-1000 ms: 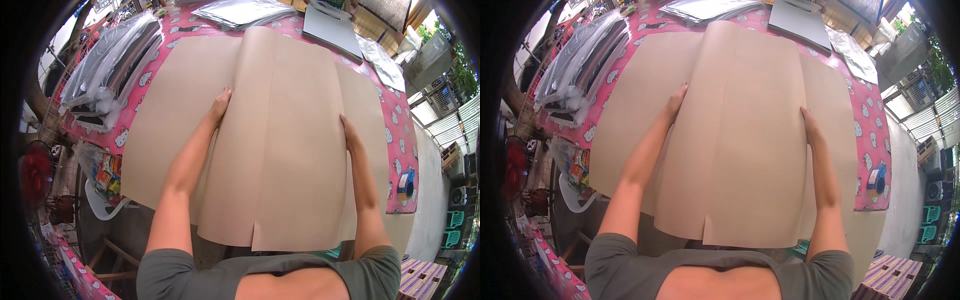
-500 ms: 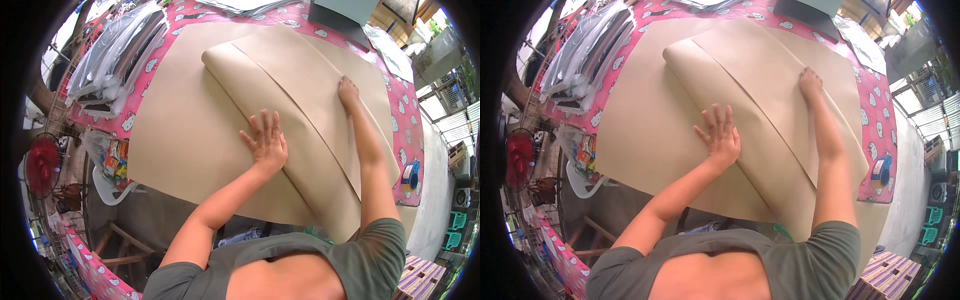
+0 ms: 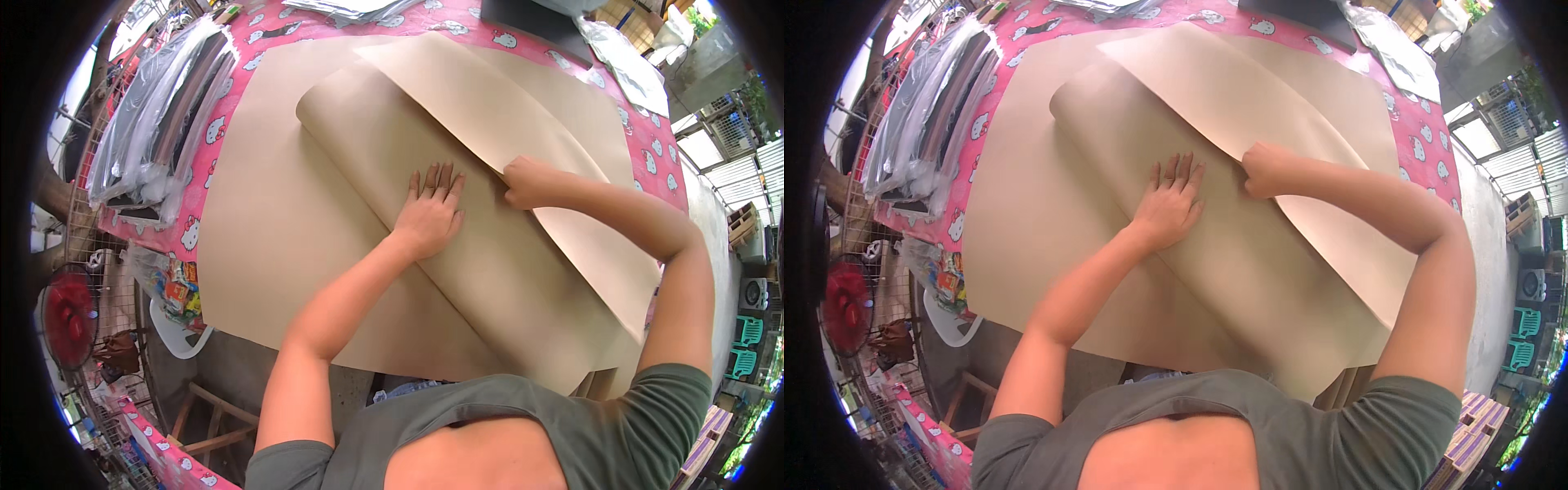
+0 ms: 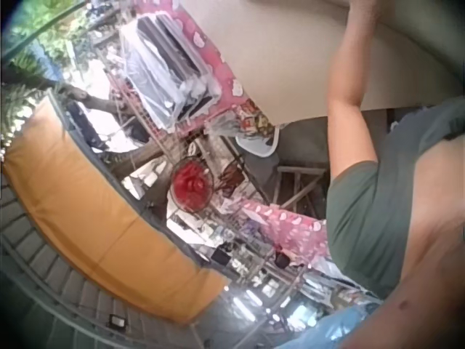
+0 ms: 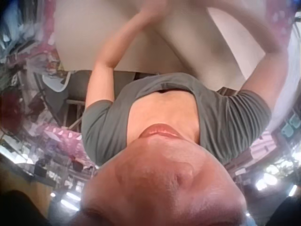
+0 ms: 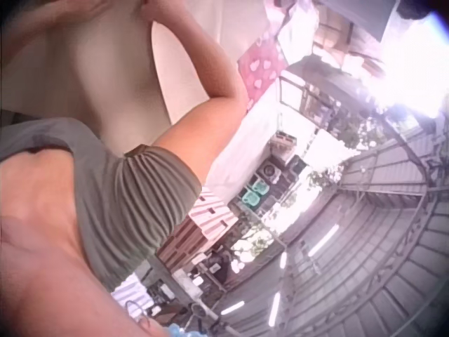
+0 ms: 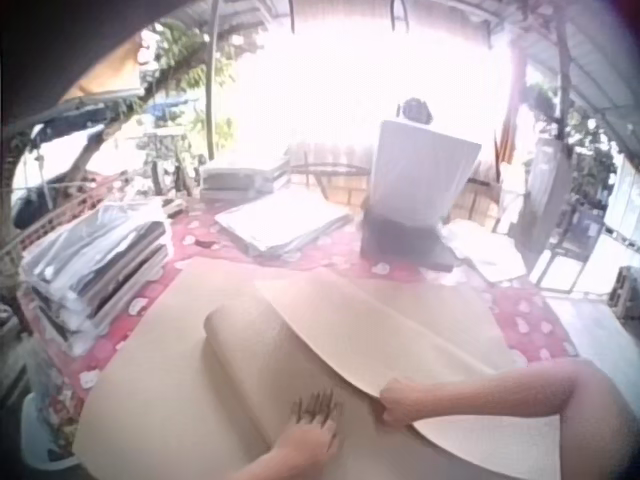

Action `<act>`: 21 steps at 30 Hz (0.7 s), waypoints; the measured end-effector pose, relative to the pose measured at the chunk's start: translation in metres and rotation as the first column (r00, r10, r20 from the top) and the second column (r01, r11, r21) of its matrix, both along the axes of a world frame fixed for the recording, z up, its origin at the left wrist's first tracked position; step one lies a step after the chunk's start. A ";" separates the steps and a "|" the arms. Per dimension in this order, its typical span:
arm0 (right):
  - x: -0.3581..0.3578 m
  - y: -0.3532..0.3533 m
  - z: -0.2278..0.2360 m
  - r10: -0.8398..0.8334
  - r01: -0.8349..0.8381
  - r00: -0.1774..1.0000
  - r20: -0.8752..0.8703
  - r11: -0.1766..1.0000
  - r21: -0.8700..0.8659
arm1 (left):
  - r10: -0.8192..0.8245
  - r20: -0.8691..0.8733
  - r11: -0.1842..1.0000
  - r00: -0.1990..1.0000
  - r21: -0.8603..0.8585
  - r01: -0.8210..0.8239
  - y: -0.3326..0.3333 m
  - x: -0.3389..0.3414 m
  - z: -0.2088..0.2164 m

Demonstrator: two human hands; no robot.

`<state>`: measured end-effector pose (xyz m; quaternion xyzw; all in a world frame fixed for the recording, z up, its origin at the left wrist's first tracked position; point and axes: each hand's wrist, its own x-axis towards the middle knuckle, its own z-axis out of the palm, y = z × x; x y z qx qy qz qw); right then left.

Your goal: The person wraps a flat item inside a large sheet of brown paper, securing the folds with tape, and then takes another item from a stack to repeat the process.

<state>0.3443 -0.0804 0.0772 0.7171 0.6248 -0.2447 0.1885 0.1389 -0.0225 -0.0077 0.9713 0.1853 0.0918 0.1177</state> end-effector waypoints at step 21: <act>0.011 0.032 -0.024 0.014 0.087 0.581 -0.814 0.993 0.079 | -0.014 -0.232 1.000 0.973 0.015 0.018 0.001 0.024 0.017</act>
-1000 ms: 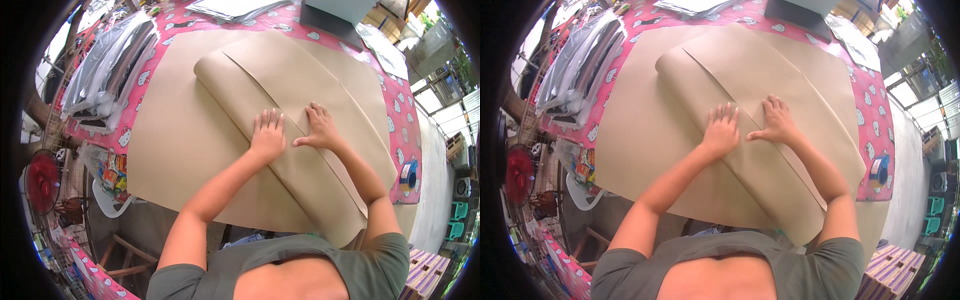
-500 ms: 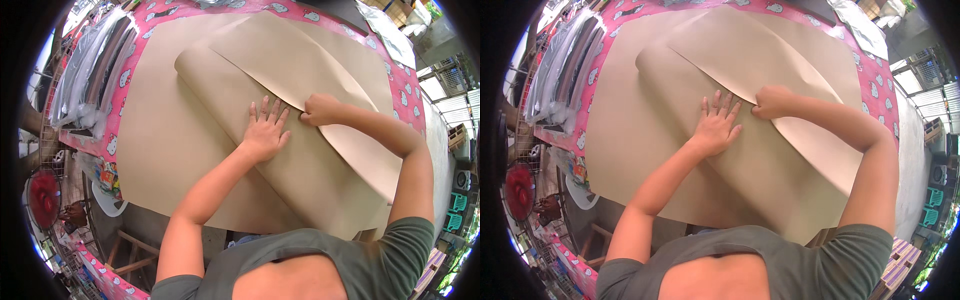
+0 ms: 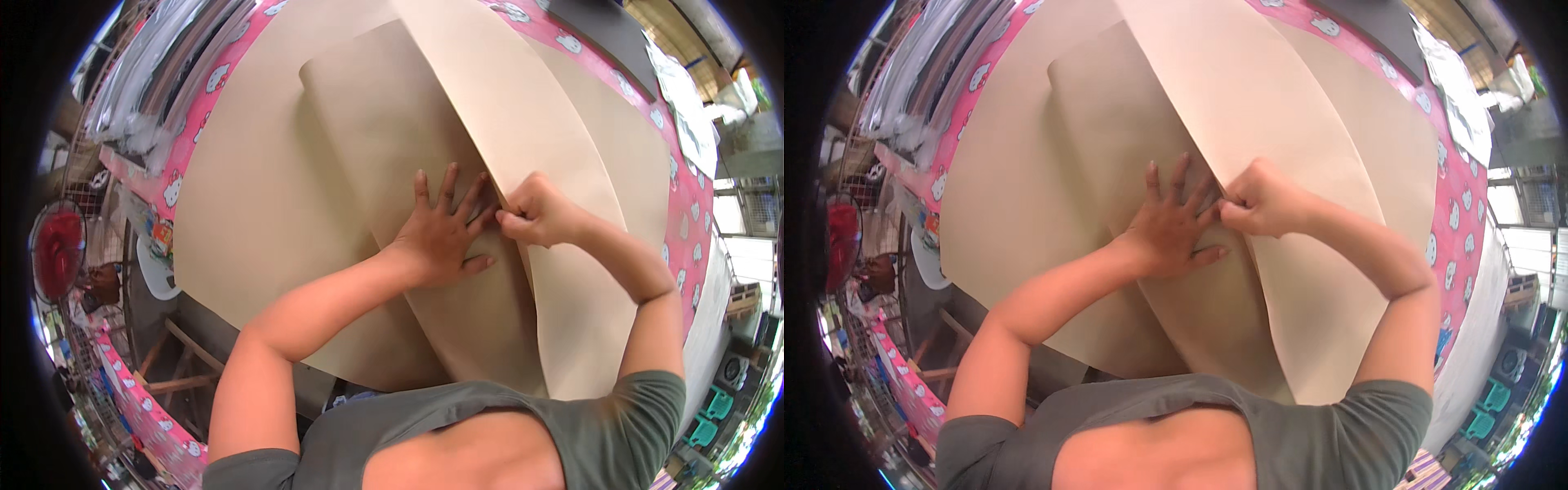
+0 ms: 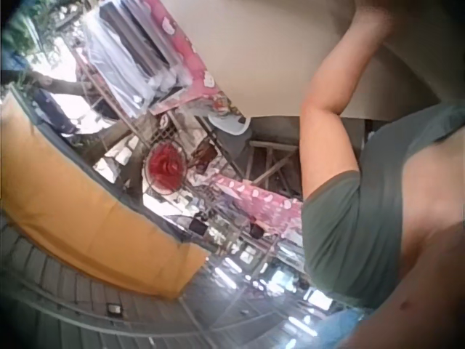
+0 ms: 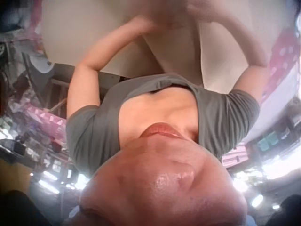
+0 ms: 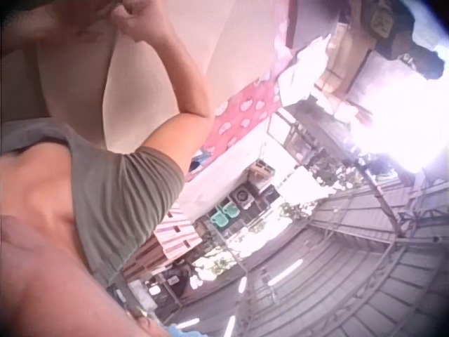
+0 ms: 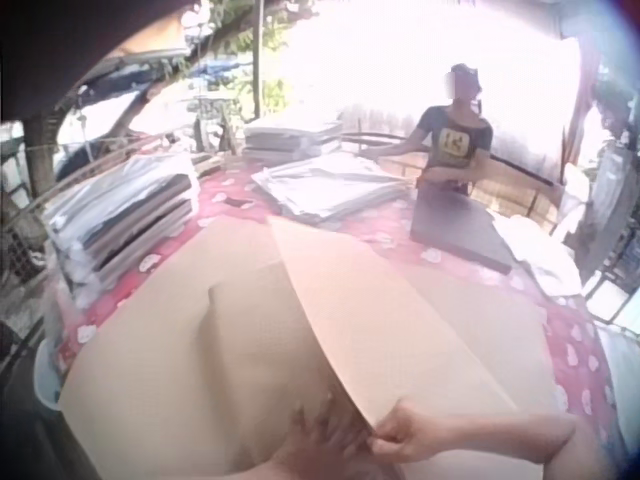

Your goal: The person wraps a flat item inside a large sheet of brown paper, securing the folds with tape, and then takes another item from a stack to repeat the process.

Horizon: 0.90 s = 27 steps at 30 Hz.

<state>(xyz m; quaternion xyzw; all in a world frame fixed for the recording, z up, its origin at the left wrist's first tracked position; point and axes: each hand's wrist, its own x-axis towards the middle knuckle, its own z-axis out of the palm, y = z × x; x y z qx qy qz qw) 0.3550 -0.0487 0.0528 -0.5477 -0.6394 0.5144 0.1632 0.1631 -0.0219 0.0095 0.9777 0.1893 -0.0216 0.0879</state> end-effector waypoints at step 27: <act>0.001 -0.019 -0.029 -0.334 0.326 0.923 -0.190 0.942 -0.074 | 0.873 0.310 0.487 0.376 -0.527 -0.697 -0.050 -0.039 -0.041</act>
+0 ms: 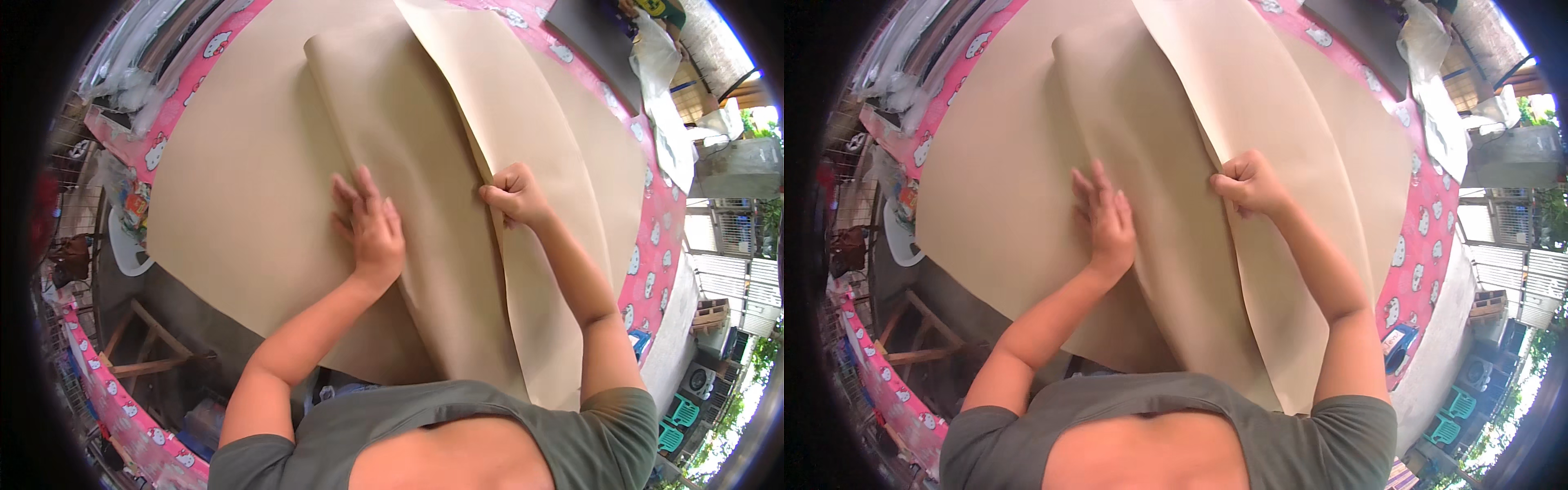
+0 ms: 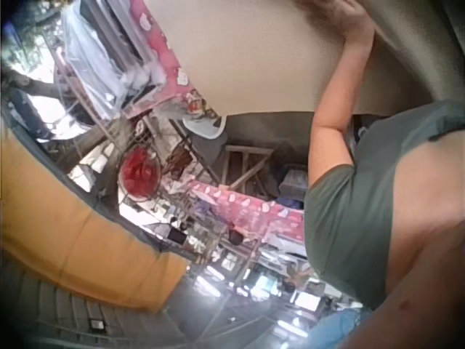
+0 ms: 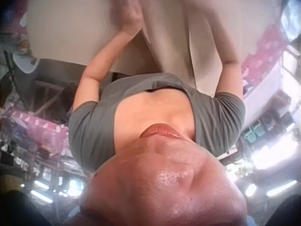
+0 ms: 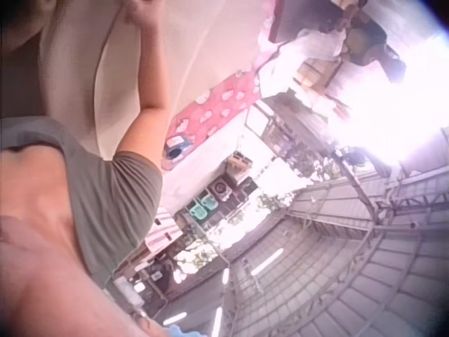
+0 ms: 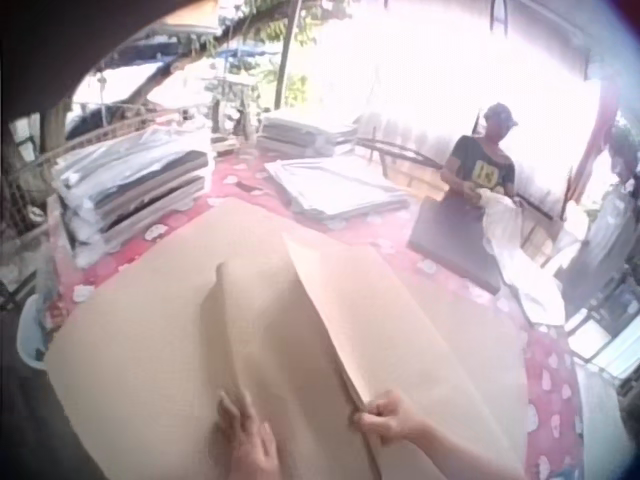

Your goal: The person wraps a flat item inside a large sheet of brown paper, securing the folds with tape, and then takes another item from a stack to repeat the process.

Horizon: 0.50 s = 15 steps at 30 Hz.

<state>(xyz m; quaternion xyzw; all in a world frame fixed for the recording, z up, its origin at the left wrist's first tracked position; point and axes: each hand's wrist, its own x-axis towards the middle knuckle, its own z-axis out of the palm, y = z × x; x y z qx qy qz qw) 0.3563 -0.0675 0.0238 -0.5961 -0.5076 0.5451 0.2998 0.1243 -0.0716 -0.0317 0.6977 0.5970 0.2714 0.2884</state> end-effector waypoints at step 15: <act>-0.008 0.011 0.028 0.189 -0.210 0.952 0.240 0.976 0.064 | -0.455 -0.619 0.807 0.640 0.017 0.591 0.053 0.049 0.027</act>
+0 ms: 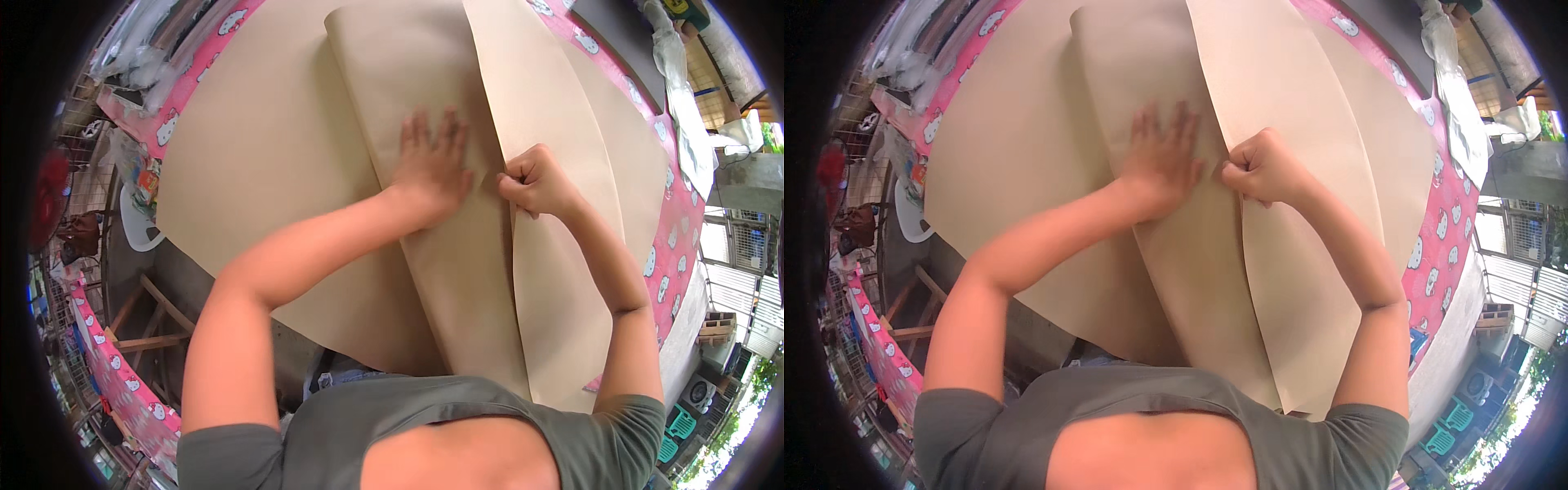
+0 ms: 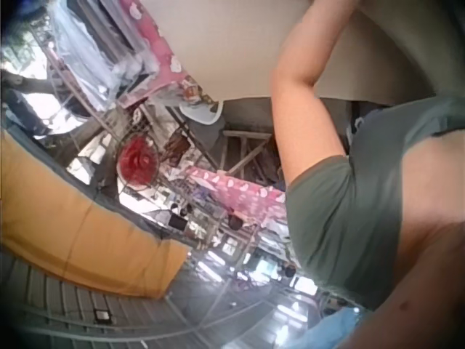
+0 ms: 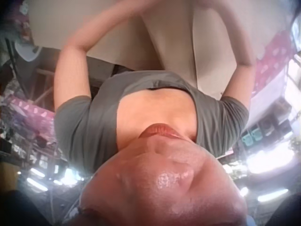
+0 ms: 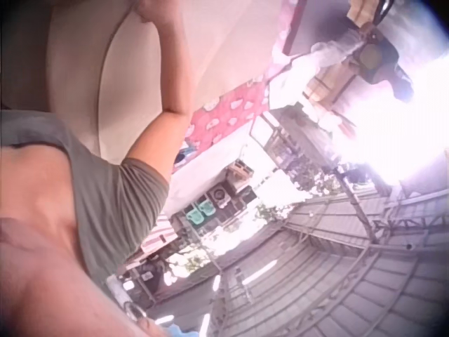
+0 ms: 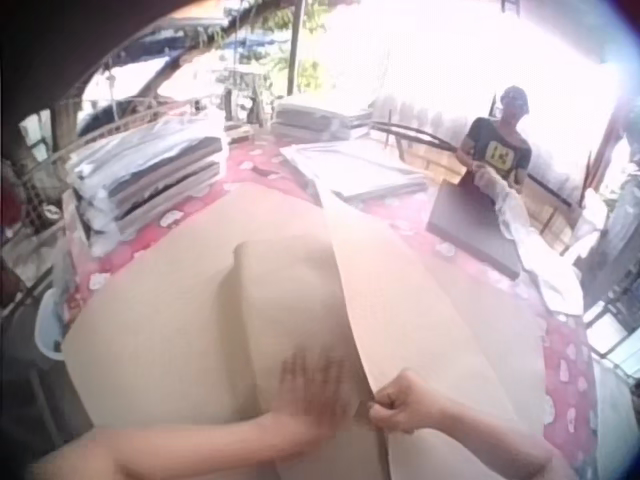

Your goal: The person wraps a flat item inside a large sheet of brown paper, securing the folds with tape, and then takes another item from a stack to repeat the process.

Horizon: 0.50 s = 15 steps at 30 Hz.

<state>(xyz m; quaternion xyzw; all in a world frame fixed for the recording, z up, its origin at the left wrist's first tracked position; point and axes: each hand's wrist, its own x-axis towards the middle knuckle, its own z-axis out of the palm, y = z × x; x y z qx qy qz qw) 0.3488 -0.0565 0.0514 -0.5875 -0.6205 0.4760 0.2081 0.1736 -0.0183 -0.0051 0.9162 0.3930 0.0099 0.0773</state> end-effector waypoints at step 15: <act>-0.007 -0.011 -0.051 -0.047 0.025 0.996 0.080 0.965 0.262 | -0.077 -0.060 0.991 0.995 -0.110 0.070 0.025 0.036 0.001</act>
